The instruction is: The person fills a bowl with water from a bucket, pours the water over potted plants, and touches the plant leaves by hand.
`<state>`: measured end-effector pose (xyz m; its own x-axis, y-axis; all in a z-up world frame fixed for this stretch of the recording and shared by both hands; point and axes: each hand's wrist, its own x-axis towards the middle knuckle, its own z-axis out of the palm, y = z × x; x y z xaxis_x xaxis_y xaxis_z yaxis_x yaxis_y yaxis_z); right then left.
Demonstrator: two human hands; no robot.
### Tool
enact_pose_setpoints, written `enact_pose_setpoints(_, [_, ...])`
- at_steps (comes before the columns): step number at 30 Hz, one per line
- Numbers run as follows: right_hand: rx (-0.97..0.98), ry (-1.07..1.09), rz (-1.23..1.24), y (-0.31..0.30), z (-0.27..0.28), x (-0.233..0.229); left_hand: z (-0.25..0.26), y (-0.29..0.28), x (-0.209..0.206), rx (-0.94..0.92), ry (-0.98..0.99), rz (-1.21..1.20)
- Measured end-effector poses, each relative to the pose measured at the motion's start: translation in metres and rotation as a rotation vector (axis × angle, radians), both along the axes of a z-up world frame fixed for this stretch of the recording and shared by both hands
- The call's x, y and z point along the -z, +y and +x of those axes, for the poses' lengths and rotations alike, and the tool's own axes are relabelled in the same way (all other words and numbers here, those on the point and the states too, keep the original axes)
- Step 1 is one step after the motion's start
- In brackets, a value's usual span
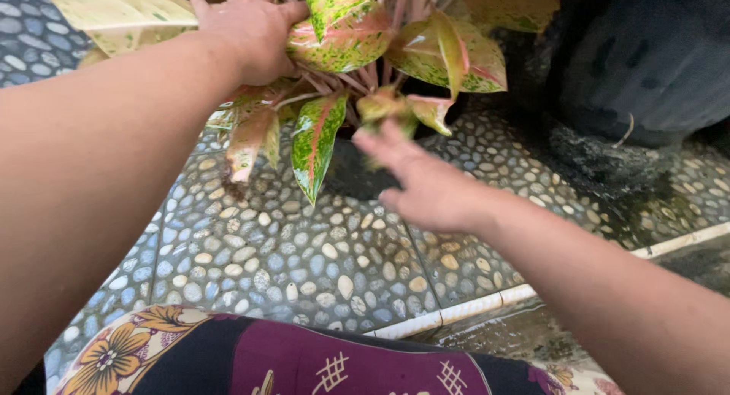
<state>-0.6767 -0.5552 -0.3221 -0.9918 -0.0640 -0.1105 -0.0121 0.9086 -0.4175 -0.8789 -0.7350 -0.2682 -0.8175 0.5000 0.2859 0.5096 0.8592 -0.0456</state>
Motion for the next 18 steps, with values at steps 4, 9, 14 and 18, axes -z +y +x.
enact_pose_setpoints(4, [0.248,0.137,-0.138,0.024,-0.02,-0.024,-0.016,-0.004,0.012,-0.018,-0.054,-0.005])
enact_pose_setpoints(9, [0.19,0.27,0.006,0.046,-0.04,-0.048,0.002,-0.003,0.009,-0.082,-0.144,-0.003])
enact_pose_setpoints(14, [0.015,0.399,-0.274,0.038,-0.057,-0.058,0.054,0.0,-0.001,-0.084,-0.3,-0.003])
enact_pose_setpoints(18, [-0.05,0.466,-0.339,0.031,-0.065,-0.069,0.047,0.003,0.018,-0.06,0.015,-0.082])
